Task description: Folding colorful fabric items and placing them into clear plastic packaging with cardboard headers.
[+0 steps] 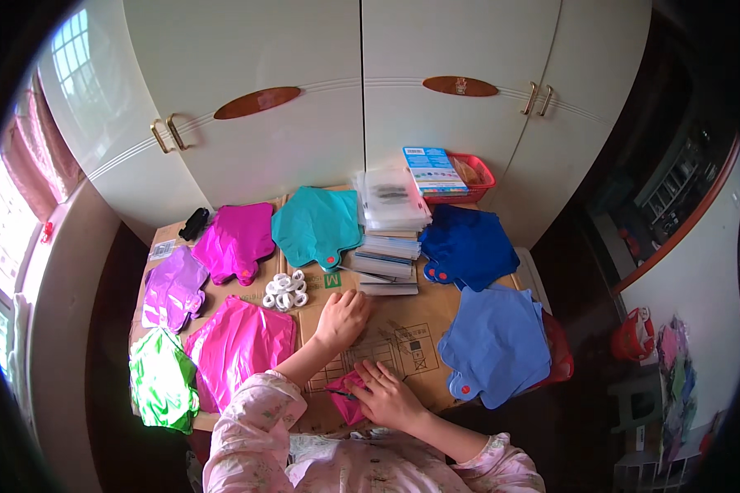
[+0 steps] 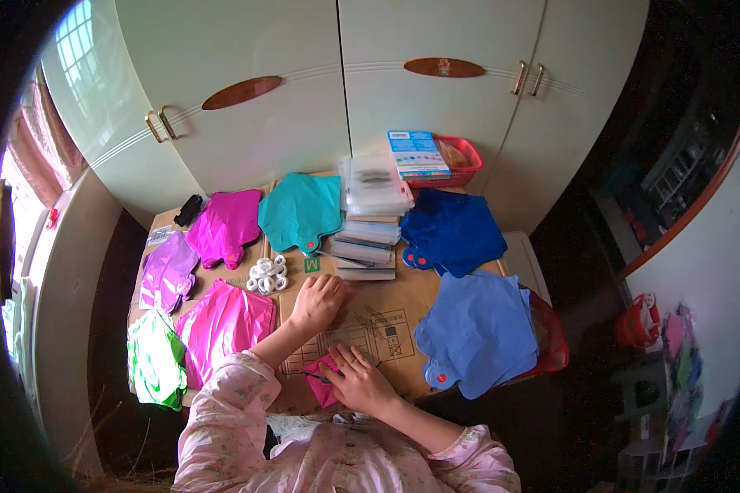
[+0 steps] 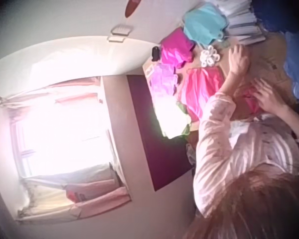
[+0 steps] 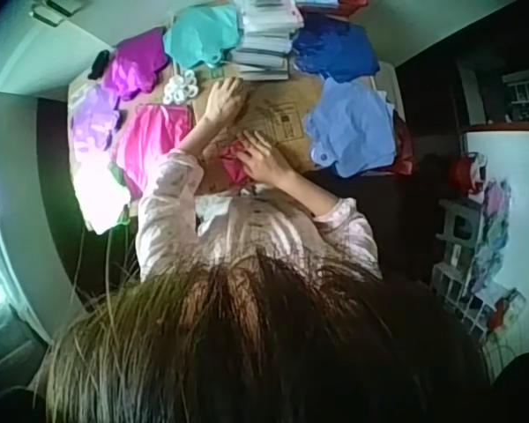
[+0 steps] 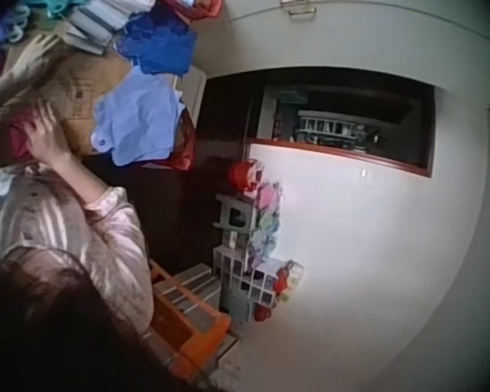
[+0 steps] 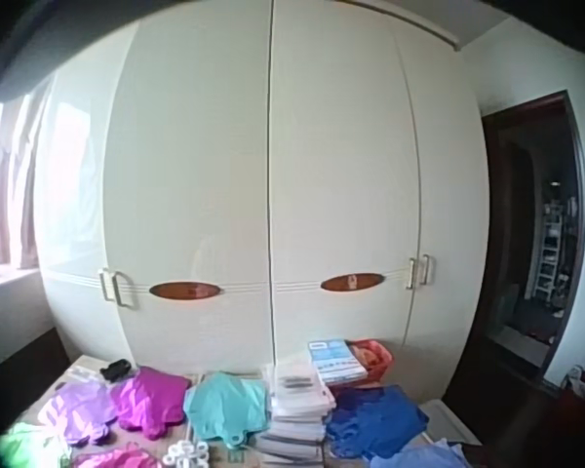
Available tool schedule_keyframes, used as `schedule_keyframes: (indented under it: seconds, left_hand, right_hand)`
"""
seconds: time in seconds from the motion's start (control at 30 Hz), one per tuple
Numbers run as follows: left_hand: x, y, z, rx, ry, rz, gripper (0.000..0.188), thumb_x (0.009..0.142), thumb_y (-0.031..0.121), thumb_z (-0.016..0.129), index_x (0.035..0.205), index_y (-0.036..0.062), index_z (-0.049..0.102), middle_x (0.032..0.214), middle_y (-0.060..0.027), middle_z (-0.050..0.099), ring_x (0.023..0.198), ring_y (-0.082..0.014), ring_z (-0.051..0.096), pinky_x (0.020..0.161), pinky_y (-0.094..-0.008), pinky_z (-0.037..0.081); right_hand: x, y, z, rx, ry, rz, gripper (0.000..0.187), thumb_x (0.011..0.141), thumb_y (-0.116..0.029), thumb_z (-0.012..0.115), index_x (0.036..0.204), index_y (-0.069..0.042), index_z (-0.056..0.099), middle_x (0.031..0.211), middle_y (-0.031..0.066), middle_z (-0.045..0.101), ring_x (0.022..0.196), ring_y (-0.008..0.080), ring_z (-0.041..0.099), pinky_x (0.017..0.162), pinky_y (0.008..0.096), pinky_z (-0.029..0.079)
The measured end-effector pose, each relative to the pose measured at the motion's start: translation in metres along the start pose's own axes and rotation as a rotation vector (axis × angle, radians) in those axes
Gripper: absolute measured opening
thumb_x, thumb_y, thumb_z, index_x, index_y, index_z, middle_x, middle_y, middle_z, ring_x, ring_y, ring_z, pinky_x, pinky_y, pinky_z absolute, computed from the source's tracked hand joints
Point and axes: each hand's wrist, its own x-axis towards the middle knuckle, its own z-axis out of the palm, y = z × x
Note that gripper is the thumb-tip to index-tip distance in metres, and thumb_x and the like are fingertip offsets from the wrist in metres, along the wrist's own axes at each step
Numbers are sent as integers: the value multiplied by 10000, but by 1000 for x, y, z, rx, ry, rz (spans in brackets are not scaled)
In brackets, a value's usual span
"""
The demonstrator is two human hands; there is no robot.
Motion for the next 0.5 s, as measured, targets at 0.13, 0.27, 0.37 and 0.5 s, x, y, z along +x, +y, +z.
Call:
schedule_keyframes:
  seconds: [0.13, 0.27, 0.37, 0.5]
  left_hand:
    - [8, 0, 6, -84, 0, -97, 168, 776, 182, 588, 917, 93, 605, 878, -39, 560, 863, -202, 556, 728, -331, 421]
    - [23, -4, 0, 4, 86, -8, 139, 779, 226, 609, 843, 102, 608, 800, -22, 559, 823, -196, 562, 708, -341, 434]
    - [28, -2, 5, 44, 67, 30, 123, 773, 219, 610, 805, 101, 596, 762, -17, 554, 803, -197, 561, 689, -347, 448]
    - [35, -2, 17, 29, -12, -12, 80, 755, 161, 596, 790, 89, 592, 739, -33, 582, 801, -212, 578, 662, -362, 485]
  right_hand:
    - [0, 0, 2, 8, 26, -4, 458, 830, -275, 604, 1236, -67, 574, 1318, 258, 495, 1269, 406, 452, 1076, 512, 346]
    - [-2, 2, 5, -2, 34, -12, 483, 835, -282, 601, 1263, -63, 549, 1321, 263, 492, 1253, 409, 467, 1069, 513, 352]
    - [0, 0, 2, 2, 10, -7, 484, 831, -280, 606, 1258, -58, 551, 1319, 266, 493, 1257, 409, 464, 1067, 518, 352]
    - [-2, 1, 5, 9, 37, -6, 486, 828, -278, 608, 1259, -60, 552, 1316, 265, 498, 1269, 407, 454, 1075, 513, 342]
